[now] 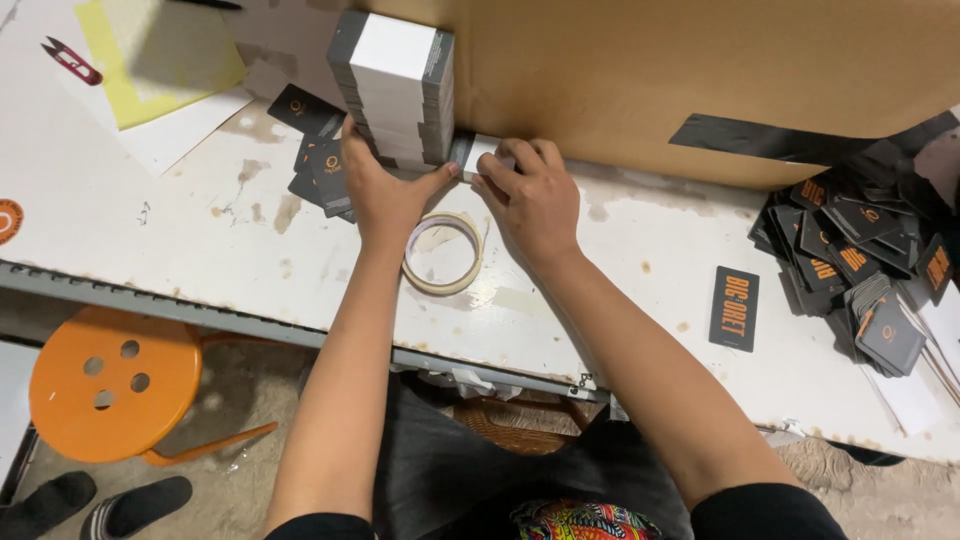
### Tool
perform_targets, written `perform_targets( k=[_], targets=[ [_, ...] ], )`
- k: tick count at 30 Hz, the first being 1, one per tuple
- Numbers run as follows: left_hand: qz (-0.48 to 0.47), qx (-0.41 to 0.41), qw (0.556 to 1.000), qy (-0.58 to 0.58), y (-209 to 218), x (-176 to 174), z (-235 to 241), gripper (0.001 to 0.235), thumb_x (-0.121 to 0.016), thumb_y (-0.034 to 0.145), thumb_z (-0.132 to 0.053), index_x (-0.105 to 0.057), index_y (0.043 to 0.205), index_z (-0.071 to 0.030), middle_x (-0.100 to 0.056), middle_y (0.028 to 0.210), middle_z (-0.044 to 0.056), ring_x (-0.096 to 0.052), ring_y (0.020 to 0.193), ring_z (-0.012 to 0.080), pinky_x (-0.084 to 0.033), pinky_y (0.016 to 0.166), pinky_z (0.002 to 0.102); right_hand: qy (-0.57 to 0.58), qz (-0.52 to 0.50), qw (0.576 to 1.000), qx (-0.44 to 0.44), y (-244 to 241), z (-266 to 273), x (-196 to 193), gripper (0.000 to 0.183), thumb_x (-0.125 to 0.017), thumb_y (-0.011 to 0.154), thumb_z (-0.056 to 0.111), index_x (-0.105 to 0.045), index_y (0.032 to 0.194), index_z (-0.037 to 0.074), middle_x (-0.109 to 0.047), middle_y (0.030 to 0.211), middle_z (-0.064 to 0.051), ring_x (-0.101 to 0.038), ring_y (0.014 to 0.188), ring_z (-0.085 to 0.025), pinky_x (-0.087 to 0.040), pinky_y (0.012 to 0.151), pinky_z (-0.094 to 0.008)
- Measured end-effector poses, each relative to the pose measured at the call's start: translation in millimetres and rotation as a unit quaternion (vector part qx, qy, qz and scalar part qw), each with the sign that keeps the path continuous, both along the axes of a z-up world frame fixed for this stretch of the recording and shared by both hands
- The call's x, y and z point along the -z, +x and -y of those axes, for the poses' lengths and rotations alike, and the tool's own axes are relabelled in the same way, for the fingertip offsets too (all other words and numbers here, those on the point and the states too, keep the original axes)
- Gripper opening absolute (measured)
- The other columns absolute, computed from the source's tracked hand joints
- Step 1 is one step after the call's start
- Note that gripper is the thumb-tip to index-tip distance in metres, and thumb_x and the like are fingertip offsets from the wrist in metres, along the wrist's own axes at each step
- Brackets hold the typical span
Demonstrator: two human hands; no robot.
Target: Picking up small printed cards from a workbench and a box and aligning them into neat stacks for packaging.
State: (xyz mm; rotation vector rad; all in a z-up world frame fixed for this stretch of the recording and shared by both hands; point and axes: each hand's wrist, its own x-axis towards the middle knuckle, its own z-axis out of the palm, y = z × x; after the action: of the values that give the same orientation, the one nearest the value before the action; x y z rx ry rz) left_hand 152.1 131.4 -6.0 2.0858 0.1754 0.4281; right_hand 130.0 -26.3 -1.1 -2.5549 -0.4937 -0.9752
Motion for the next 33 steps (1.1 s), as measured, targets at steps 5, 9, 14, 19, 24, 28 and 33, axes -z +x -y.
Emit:
perform_targets(
  k=[5,9,14,19,24,28,33],
  targets=[
    [-0.03,-0.013,0.999,-0.009,0.4,3.1,0.1,0.105,-0.091,0.053,-0.029,-0.023,0.13,-0.004,-0.04,0.123,0.017,-0.037,0.12,0.0338,-0.034,0.1,0.042,0.017,-0.009,1.0,-0.013,1.9,1.2,0.4,0.009,-0.063,0.08,0.026,-0.058,0.077,0.019,-0.056,0.08,0.0,-0.054,0.082,-0.021,-0.044,0.063,-0.023],
    [-0.045,-0.02,0.998,-0.028,-3.5,-14.6,4.0,0.102,-0.09,0.055,-0.027,-0.025,0.129,-0.004,-0.042,0.123,0.017,-0.037,0.12,0.0333,-0.034,0.1,0.041,0.007,-0.01,1.0,-0.015,1.2,2.1,-0.7,0.01,-0.063,0.081,0.027,-0.058,0.079,0.019,-0.056,0.081,-0.001,-0.053,0.084,-0.021,-0.045,0.067,-0.024],
    [-0.023,-0.024,0.999,-0.01,4.1,-6.3,1.1,0.095,-0.09,0.05,-0.025,-0.033,0.122,-0.002,-0.048,0.116,0.017,-0.042,0.115,0.035,-0.036,0.097,0.043,0.02,-0.003,1.0,-0.019,2.9,2.5,6.5,0.009,-0.061,0.082,0.026,-0.059,0.079,0.018,-0.055,0.08,-0.001,-0.052,0.084,-0.021,-0.045,0.07,-0.025],
    [-0.016,-0.03,0.999,-0.01,1.1,-8.9,0.1,0.092,-0.091,0.048,-0.025,-0.036,0.119,-0.003,-0.052,0.113,0.017,-0.045,0.112,0.0351,-0.037,0.095,0.044,0.027,0.012,0.999,-0.021,4.6,0.0,10.4,0.011,-0.062,0.08,0.029,-0.06,0.077,0.018,-0.056,0.078,-0.001,-0.052,0.084,-0.021,-0.044,0.07,-0.027],
    [0.035,0.01,0.999,-0.019,9.1,16.2,-12.3,0.089,-0.089,0.056,-0.023,-0.035,0.123,0.0,-0.051,0.115,0.02,-0.043,0.114,0.0364,-0.034,0.097,0.045,-0.015,0.053,0.992,-0.112,-1.6,-4.3,7.5,0.02,-0.053,0.086,0.027,-0.067,0.095,0.015,-0.064,0.094,-0.003,-0.048,0.106,-0.023,-0.032,0.088,-0.035],
    [0.057,0.015,0.998,-0.038,10.2,18.2,-13.0,0.081,-0.086,0.061,-0.019,-0.037,0.122,0.0,-0.052,0.113,0.02,-0.043,0.113,0.0372,-0.035,0.096,0.045,-0.016,0.031,0.992,-0.123,0.8,-5.1,7.2,0.024,-0.048,0.088,0.025,-0.064,0.103,0.015,-0.063,0.101,-0.002,-0.043,0.113,-0.023,-0.03,0.092,-0.037],
    [0.096,0.022,0.994,-0.051,12.0,15.4,-15.7,0.065,-0.083,0.054,-0.011,-0.049,0.11,-0.006,-0.064,0.096,0.004,-0.059,0.086,0.0186,-0.049,0.07,0.029,-0.112,-0.002,0.983,-0.145,5.4,1.7,9.3,0.029,-0.045,0.091,0.02,-0.055,0.118,0.014,-0.054,0.121,0.004,-0.041,0.113,-0.03,-0.036,0.081,-0.039]
  ],
)
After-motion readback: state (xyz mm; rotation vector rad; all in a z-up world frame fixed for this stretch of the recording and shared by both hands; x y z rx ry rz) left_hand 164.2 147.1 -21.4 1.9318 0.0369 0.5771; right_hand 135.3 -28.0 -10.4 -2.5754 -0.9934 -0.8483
